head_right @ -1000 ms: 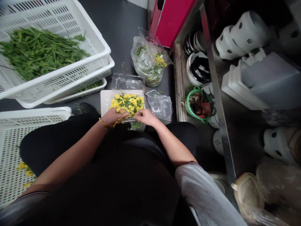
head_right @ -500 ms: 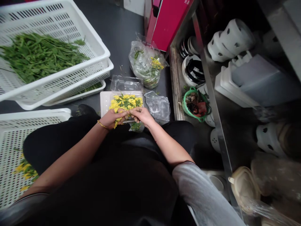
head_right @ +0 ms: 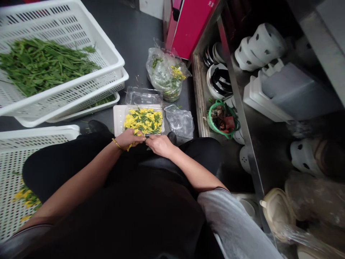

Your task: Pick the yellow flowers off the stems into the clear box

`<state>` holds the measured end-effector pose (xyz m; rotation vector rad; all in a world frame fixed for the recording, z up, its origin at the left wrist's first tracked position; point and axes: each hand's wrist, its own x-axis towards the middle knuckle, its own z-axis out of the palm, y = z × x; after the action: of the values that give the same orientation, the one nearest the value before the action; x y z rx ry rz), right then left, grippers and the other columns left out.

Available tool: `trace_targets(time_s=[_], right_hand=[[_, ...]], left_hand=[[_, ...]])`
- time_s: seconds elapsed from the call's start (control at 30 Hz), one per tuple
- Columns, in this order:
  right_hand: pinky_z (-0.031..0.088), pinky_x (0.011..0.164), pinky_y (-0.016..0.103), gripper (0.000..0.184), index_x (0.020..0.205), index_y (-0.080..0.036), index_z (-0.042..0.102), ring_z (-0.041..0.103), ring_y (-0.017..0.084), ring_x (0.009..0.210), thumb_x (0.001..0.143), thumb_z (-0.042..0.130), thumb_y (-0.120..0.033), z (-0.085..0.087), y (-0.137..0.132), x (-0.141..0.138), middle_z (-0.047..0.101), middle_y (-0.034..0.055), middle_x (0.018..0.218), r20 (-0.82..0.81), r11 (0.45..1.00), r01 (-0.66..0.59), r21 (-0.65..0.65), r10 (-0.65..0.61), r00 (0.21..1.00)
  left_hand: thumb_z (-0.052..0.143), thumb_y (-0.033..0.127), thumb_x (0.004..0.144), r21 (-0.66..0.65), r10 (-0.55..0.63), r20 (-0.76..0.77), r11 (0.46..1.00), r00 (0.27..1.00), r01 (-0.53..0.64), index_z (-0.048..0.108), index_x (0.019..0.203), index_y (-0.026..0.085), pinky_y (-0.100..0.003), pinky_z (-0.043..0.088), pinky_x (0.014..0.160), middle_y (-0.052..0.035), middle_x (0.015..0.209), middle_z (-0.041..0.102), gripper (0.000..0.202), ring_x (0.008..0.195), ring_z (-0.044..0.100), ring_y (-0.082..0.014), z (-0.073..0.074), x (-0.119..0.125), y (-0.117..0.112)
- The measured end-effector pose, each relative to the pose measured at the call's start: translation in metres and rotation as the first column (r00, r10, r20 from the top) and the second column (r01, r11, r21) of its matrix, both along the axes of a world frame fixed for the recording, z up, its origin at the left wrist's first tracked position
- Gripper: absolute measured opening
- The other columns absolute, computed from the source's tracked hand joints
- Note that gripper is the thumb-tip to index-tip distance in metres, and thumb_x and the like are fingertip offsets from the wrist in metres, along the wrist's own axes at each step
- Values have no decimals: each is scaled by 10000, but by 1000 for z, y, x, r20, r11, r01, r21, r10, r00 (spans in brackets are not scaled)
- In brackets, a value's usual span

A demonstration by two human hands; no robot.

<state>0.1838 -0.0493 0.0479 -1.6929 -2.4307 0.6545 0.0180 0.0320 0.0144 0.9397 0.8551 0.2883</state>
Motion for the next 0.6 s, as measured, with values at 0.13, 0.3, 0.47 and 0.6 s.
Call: trace_targets(time_s=[0.13,0.3,0.47,0.6], right_hand=[[332,561,240,236,763,-213,696,577,150,647,801,586,-418,-1,5,24,668,43,724,82,965,-74,-250,97,992],[389,631,249,280,842,-194,698,617,185,752,846,513,-403,-31,58,38,695,75,831,124,909,407,-85,-396,910],[410,653,259,206,770,-159,674,610,198,774,767,580,-342,-68,109,27,680,98,830,152,813,563,-148,-544,825],[412,650,237,140,716,-155,633,565,139,668,738,586,-285,-69,106,33,637,31,713,-73,776,606,-175,-624,778]], left_hand=[[741,238,580,-84,-42,224,995,974,62,587,590,133,-191,234,329,-50,550,574,187,392,439,-77,10,-9,4],[704,271,581,-108,67,402,994,913,-25,653,833,123,-192,282,334,-104,723,659,297,498,556,-137,10,-11,13],[715,262,650,-115,208,344,977,915,-179,616,688,128,-182,248,325,-45,629,622,171,411,476,-79,-6,-4,16],[738,262,637,-196,232,237,963,943,-188,645,711,112,-176,244,329,-31,596,596,192,415,469,-72,-9,2,13]])
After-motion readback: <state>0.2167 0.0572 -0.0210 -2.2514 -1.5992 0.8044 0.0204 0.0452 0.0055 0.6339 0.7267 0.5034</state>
